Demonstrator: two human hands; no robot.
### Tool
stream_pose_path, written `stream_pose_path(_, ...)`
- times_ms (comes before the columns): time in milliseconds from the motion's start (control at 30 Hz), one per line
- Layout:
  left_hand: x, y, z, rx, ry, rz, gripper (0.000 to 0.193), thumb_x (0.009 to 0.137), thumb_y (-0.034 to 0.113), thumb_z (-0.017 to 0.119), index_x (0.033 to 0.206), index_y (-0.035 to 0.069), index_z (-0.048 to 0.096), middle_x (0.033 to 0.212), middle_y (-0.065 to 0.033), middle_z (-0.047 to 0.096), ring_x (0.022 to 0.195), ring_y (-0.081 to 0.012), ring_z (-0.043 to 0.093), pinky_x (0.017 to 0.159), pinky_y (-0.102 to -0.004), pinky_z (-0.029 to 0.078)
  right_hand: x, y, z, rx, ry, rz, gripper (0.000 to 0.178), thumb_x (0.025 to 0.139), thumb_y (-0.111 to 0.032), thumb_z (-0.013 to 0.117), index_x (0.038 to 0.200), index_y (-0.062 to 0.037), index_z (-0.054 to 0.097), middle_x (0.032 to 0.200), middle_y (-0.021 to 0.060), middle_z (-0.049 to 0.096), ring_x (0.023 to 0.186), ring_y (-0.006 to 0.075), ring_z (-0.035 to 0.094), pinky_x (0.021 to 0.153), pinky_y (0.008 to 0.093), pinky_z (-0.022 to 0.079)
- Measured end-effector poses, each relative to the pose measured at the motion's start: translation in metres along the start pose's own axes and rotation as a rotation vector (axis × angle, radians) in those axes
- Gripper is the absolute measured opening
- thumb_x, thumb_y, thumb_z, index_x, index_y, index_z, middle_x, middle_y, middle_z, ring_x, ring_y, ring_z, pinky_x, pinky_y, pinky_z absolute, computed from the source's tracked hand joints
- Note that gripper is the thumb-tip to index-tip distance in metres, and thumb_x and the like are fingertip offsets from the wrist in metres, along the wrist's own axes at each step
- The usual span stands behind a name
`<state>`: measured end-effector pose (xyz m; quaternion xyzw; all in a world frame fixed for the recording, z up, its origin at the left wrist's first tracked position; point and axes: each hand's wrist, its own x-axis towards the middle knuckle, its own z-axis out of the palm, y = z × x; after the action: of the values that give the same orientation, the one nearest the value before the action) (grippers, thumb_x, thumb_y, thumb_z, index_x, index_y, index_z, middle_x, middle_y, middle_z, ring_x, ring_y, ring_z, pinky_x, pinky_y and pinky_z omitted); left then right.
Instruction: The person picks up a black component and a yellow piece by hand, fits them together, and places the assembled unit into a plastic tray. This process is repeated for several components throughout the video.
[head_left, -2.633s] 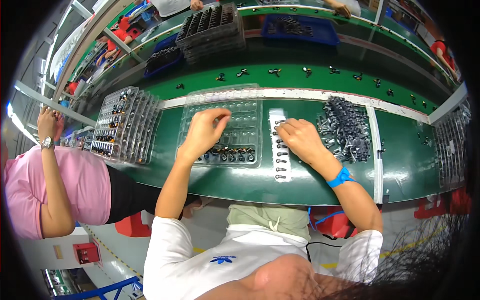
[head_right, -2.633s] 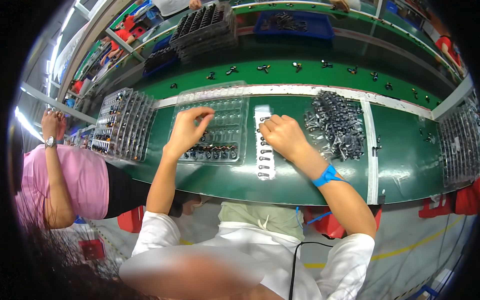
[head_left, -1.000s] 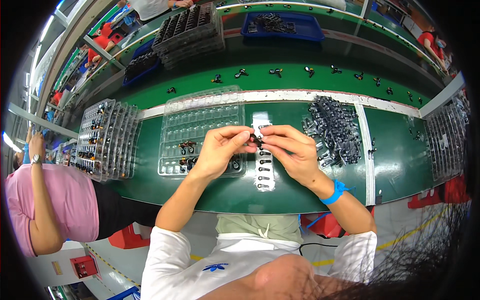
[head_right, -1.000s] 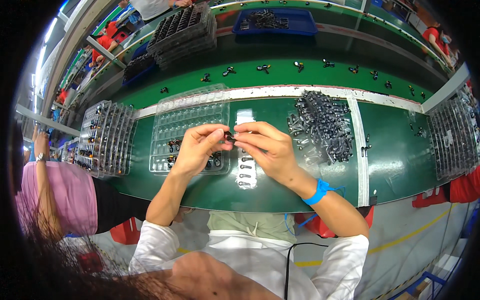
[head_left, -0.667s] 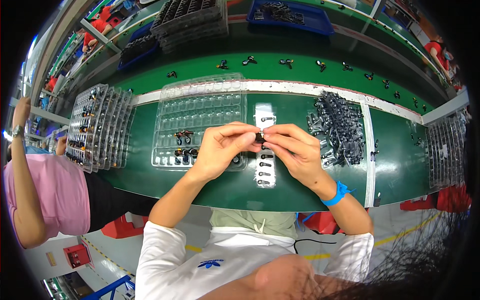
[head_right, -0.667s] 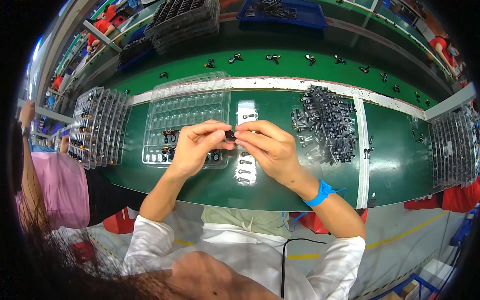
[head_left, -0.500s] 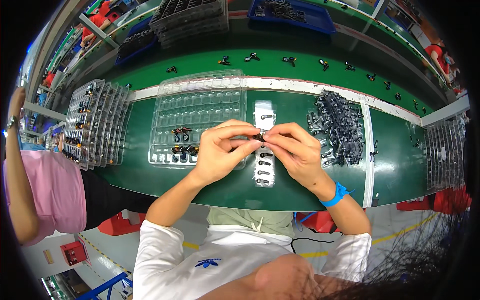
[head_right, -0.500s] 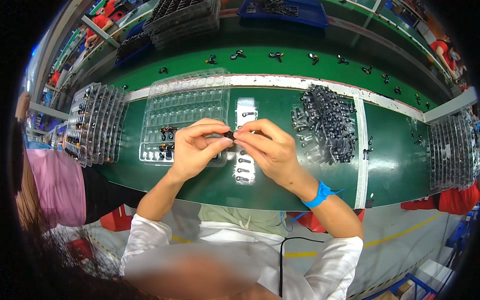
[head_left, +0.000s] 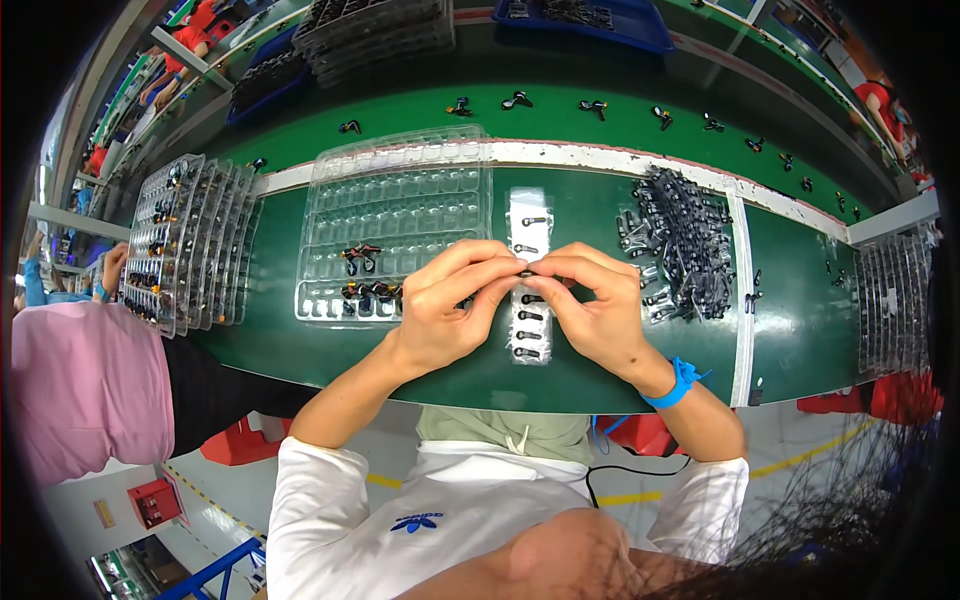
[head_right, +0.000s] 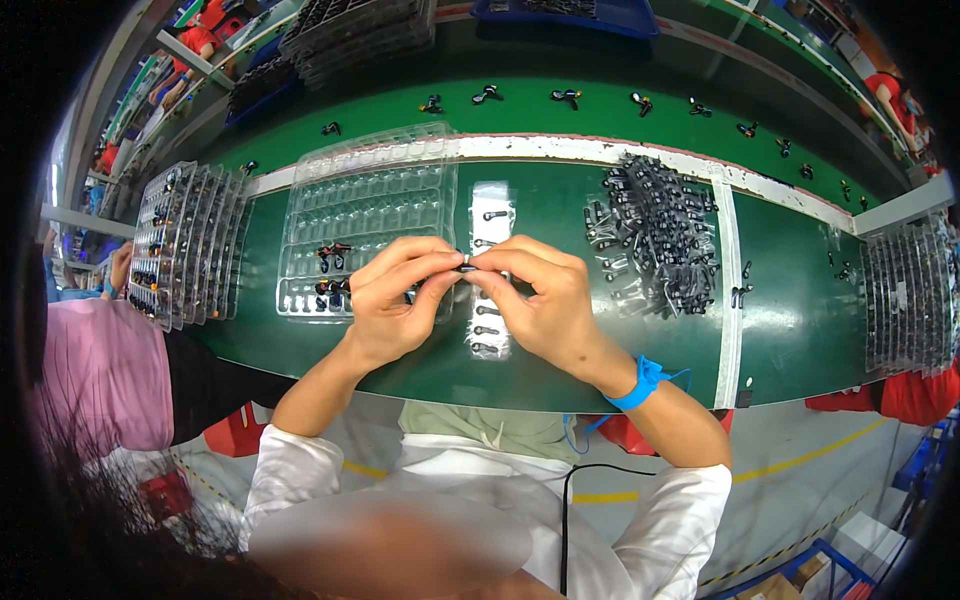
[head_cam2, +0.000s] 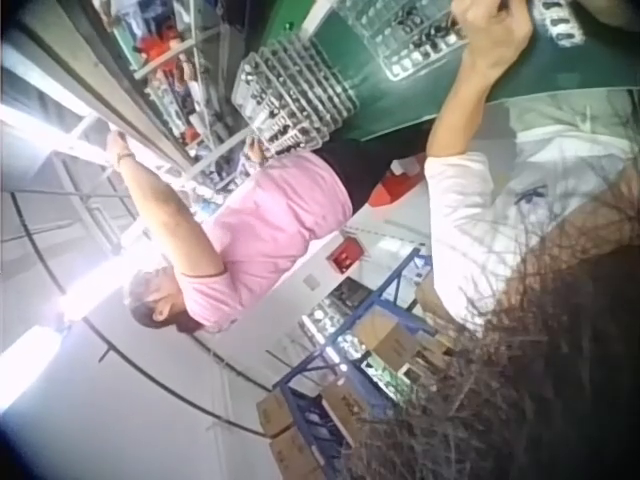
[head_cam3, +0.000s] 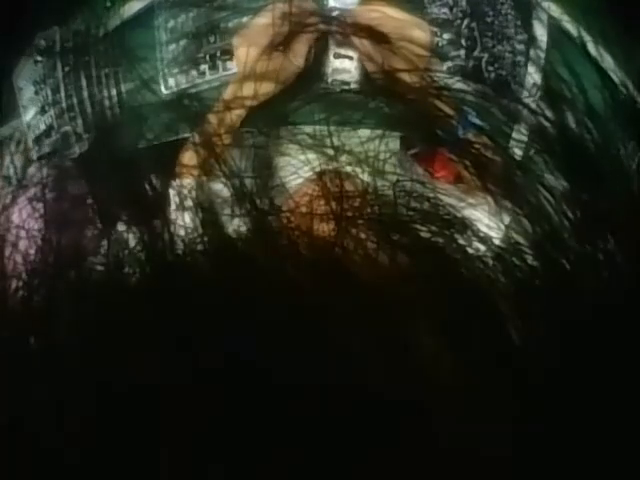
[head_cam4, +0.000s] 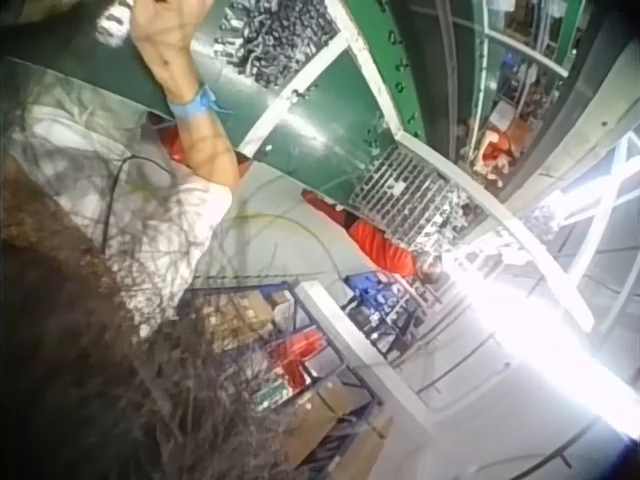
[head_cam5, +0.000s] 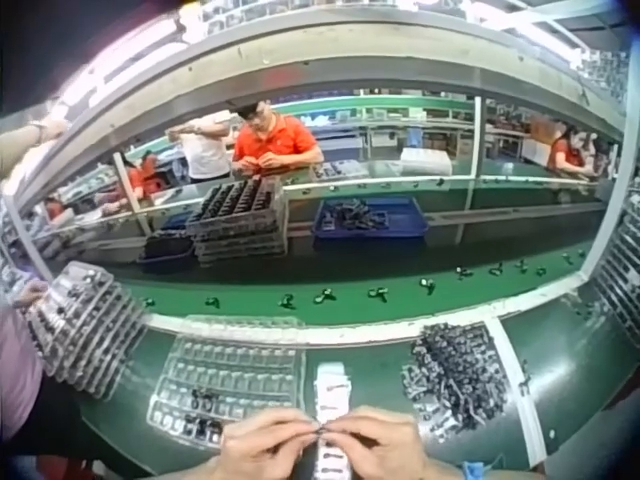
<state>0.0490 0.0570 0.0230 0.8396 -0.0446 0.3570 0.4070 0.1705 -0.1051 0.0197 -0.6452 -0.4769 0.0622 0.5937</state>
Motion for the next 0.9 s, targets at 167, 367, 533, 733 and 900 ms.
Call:
stream_pose_path(167, 0.004, 0.001, -0.001, 0.013, 0.008, 0.025, 0.026, 0.083, -0.011, 0.074, 0.107, -0.002, 0.076, 0.100, -0.0150, 0.072, 0.090, -0.0242, 0.071, 0.078, -0.0312, 0.058, -0.002, 0.005, 0.005, 0.105, 0.040, 0.046, 0.012, 0.084, 0.001, 0.079, 0.096, 0.0010, 0.077, 0.089, 0.0113, 0.075, 0.078, 0.0168, 0.070, 0.068, 0.0282, 0.055)
stream_pose_path(367, 0.030, -0.032, -0.025, -0.145, -0.087, -0.349, 0.018, 0.093, -0.001, 0.072, 0.111, -0.003, 0.074, 0.116, -0.0103, 0.068, 0.106, -0.0159, 0.067, 0.092, -0.0280, 0.057, 0.016, 0.037, -0.012, -0.310, 0.046, -0.182, 0.021, 0.088, -0.003, 0.075, 0.108, 0.0003, 0.073, 0.097, 0.0133, 0.074, 0.083, 0.0280, 0.072, 0.071, 0.0348, 0.057)
stream_pose_path(533, 0.085, -0.110, -0.058, 0.089, 0.051, -0.331, 0.027, 0.093, 0.003, 0.071, 0.120, -0.002, 0.072, 0.127, -0.0106, 0.068, 0.107, -0.0185, 0.070, 0.093, -0.0294, 0.056, 0.026, 0.055, -0.008, -0.559, 0.005, -0.322, 0.021, 0.086, -0.003, 0.071, 0.106, -0.0029, 0.072, 0.098, 0.0142, 0.075, 0.090, 0.0339, 0.072, 0.076, 0.0425, 0.059)
stream_pose_path(733, 0.088, -0.136, -0.060, 0.072, 0.089, -0.324, 0.035, 0.093, 0.009, 0.071, 0.128, 0.003, 0.069, 0.142, -0.0141, 0.061, 0.115, -0.0253, 0.069, 0.096, -0.0361, 0.058, 0.027, 0.071, -0.002, -0.801, -0.158, -0.416, 0.014, 0.081, -0.008, 0.062, 0.094, -0.0063, 0.067, 0.083, 0.0088, 0.070, 0.084, 0.0274, 0.070, 0.074, 0.0395, 0.057)
stream_pose_path(900, 0.048, -0.060, -0.087, 0.327, -0.007, -0.349, 0.018, 0.094, 0.012, 0.071, 0.107, 0.000, 0.075, 0.099, -0.0152, 0.077, 0.094, -0.0223, 0.075, 0.082, -0.0334, 0.059, 0.033, 0.063, -0.016, -0.868, -0.343, -0.429, 0.021, 0.082, -0.008, 0.063, 0.101, -0.0013, 0.067, 0.093, 0.0116, 0.071, 0.089, 0.0293, 0.070, 0.076, 0.0403, 0.058)
